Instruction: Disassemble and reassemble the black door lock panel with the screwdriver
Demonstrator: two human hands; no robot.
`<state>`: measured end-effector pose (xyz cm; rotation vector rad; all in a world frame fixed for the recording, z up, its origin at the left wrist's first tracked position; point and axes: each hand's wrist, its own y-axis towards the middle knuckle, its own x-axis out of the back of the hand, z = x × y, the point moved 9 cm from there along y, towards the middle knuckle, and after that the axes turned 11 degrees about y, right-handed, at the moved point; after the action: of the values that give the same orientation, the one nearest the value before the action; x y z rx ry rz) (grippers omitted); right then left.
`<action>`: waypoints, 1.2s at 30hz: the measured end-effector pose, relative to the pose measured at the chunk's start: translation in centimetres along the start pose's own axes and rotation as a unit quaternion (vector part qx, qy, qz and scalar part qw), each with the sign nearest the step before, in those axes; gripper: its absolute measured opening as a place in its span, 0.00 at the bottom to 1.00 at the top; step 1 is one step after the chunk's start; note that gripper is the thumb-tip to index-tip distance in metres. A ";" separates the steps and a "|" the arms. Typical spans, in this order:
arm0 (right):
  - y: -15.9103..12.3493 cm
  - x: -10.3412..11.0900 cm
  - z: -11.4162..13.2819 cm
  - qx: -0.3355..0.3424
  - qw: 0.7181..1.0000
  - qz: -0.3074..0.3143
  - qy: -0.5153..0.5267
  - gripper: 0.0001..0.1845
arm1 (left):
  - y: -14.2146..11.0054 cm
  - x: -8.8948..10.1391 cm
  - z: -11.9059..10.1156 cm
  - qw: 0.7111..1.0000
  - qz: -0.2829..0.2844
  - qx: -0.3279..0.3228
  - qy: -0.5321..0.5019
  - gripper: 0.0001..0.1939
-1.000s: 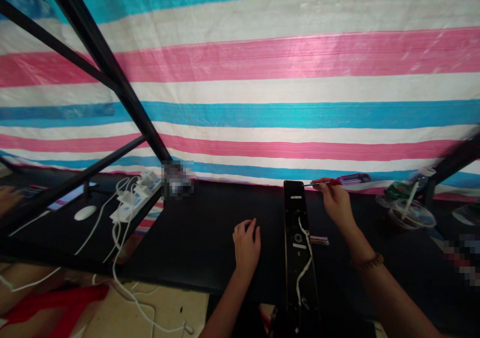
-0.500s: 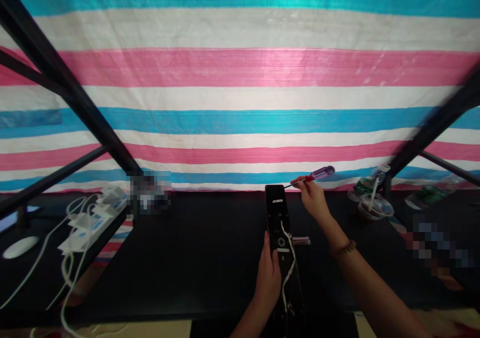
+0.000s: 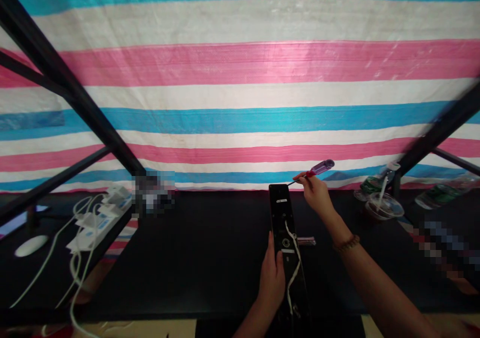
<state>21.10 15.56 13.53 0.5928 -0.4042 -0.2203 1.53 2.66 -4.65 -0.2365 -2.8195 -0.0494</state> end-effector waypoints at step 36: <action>-3.1 -3.4 1.8 0.039 0.988 0.129 -0.075 0.16 | -0.2 0.3 -0.5 1.000 -0.008 -0.020 -0.006 0.31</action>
<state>17.00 13.27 12.04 0.5953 -0.6316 -0.0008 1.37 2.46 -4.06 -0.2238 -2.8353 -0.1087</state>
